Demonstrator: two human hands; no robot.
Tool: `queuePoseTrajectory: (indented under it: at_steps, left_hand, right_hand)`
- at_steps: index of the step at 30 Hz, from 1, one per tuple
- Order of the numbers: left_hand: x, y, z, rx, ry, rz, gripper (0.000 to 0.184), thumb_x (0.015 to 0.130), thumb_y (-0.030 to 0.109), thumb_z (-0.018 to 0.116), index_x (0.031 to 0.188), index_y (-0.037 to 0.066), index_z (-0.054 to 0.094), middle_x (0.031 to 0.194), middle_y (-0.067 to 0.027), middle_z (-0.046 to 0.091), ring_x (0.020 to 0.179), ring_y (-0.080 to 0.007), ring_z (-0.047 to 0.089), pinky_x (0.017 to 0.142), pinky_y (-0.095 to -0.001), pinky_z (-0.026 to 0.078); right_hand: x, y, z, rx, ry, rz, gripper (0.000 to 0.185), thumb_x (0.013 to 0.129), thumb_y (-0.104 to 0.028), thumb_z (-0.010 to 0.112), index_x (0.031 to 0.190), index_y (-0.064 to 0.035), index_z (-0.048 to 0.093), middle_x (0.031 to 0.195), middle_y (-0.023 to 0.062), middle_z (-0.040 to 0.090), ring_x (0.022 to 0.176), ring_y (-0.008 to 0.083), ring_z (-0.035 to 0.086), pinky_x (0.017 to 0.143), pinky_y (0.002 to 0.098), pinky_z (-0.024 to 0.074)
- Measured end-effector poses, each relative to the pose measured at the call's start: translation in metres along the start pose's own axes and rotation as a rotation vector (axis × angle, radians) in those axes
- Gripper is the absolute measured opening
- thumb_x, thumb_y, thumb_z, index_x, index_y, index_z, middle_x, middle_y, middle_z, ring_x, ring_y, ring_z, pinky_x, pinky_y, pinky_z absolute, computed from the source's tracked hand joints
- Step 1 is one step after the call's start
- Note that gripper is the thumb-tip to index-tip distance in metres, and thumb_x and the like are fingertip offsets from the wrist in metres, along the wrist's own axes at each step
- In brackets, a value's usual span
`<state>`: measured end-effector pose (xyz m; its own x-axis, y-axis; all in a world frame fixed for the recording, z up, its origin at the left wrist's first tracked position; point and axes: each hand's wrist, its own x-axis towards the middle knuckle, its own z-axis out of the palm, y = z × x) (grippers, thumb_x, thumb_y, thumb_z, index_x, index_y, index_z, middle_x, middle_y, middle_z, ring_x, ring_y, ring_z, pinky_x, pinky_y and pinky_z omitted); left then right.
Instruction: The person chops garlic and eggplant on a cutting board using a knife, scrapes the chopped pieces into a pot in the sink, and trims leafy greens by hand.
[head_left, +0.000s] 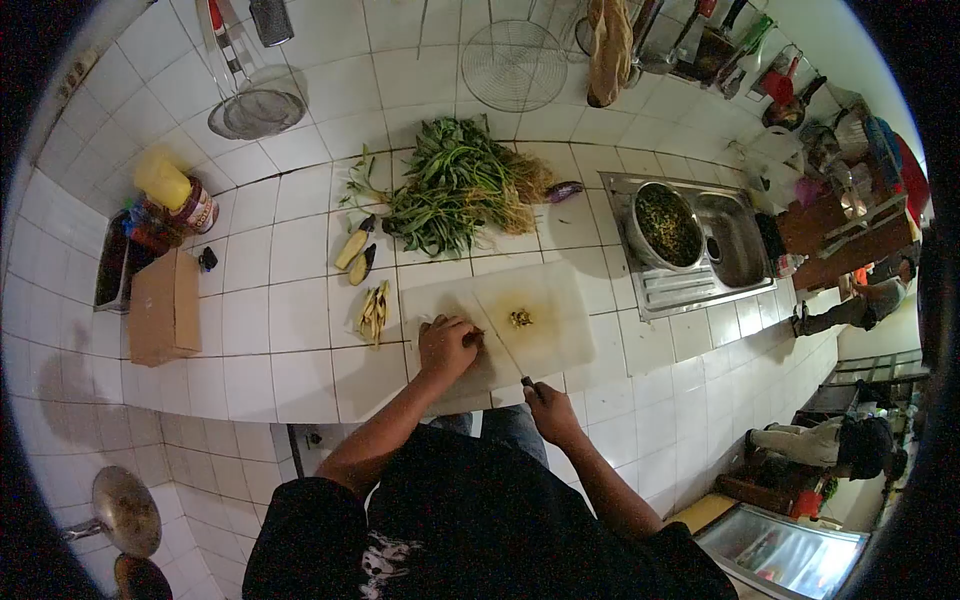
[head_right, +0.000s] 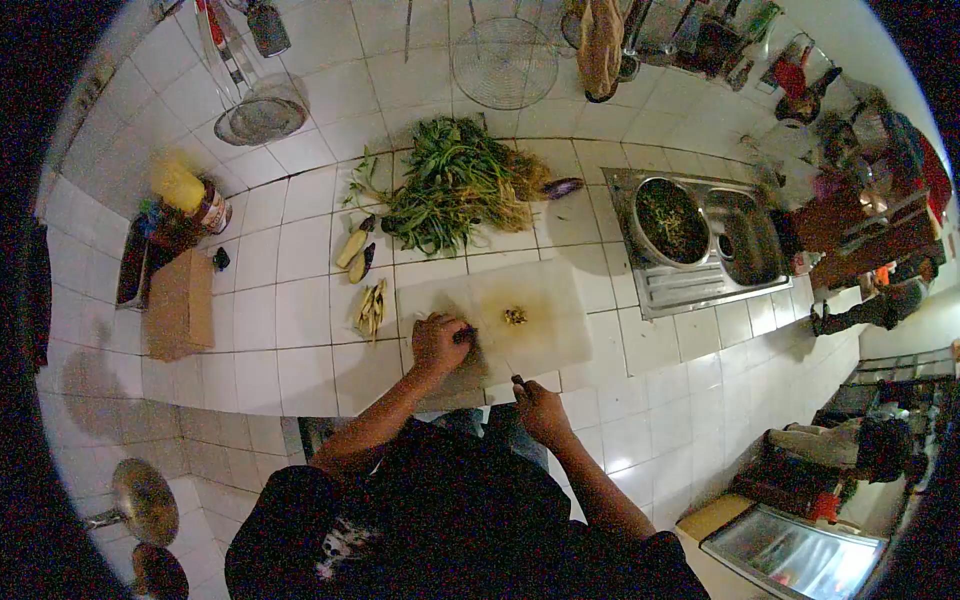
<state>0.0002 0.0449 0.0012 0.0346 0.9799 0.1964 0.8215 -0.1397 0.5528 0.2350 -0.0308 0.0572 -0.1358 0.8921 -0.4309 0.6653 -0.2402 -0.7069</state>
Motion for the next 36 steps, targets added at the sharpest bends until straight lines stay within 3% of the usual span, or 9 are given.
queuePoseTrajectory:
  at_steps: [7,16,23,25,36]
  left_hand:
    - [-0.002,0.001,-0.001,0.014,-0.001,-0.013,0.019,0.07,0.024,0.077,0.085,0.013,0.073,0.092,-0.002,0.069,0.093,-0.0267,0.062,0.081,-0.0464,0.043]
    - [0.002,0.002,-0.005,0.015,-0.049,-0.034,0.019,0.067,0.022,0.076,0.083,0.013,0.073,0.091,-0.0009,0.069,0.093,-0.0251,0.062,0.08,-0.0453,0.045]
    - [0.0,0.002,-0.003,0.034,0.02,-0.003,0.016,0.068,0.024,0.076,0.081,0.014,0.073,0.084,0.001,0.068,0.087,-0.0233,0.063,0.078,-0.046,0.046]
    - [0.0,0.003,-0.003,0.023,0.0,-0.005,0.016,0.068,0.024,0.076,0.081,0.014,0.073,0.084,0.001,0.068,0.087,-0.0232,0.063,0.078,-0.0455,0.046]
    - [-0.003,-0.006,0.002,-0.021,-0.012,0.002,0.013,0.069,0.02,0.076,0.079,0.013,0.072,0.086,-0.0002,0.069,0.09,-0.0233,0.063,0.077,-0.0436,0.045]
  right_hand:
    - [-0.021,0.001,0.003,0.023,-0.043,0.022,0.037,0.1,-0.033,0.051,0.093,0.0027,0.058,0.075,0.0256,0.061,0.072,0.0433,0.061,0.064,0.0472,0.0459]
    - [-0.013,-0.001,0.015,-0.185,0.032,0.025,0.037,0.099,-0.035,0.05,0.095,0.0003,0.058,0.075,0.0277,0.062,0.077,0.0487,0.061,0.066,0.0537,0.0461]
    - [-0.018,0.006,0.014,-0.18,0.002,0.051,0.036,0.099,-0.036,0.051,0.097,-0.0002,0.059,0.075,0.0272,0.062,0.077,0.0488,0.061,0.066,0.0543,0.0463]
    - [-0.011,0.006,0.014,-0.173,0.076,-0.058,0.037,0.098,-0.036,0.052,0.098,0.0005,0.06,0.073,0.0263,0.062,0.074,0.0468,0.062,0.065,0.0525,0.0464]
    - [-0.027,0.008,0.006,-0.027,-0.032,0.029,0.039,0.1,-0.035,0.05,0.096,0.0028,0.06,0.074,0.025,0.061,0.071,0.0412,0.062,0.065,0.0467,0.0468]
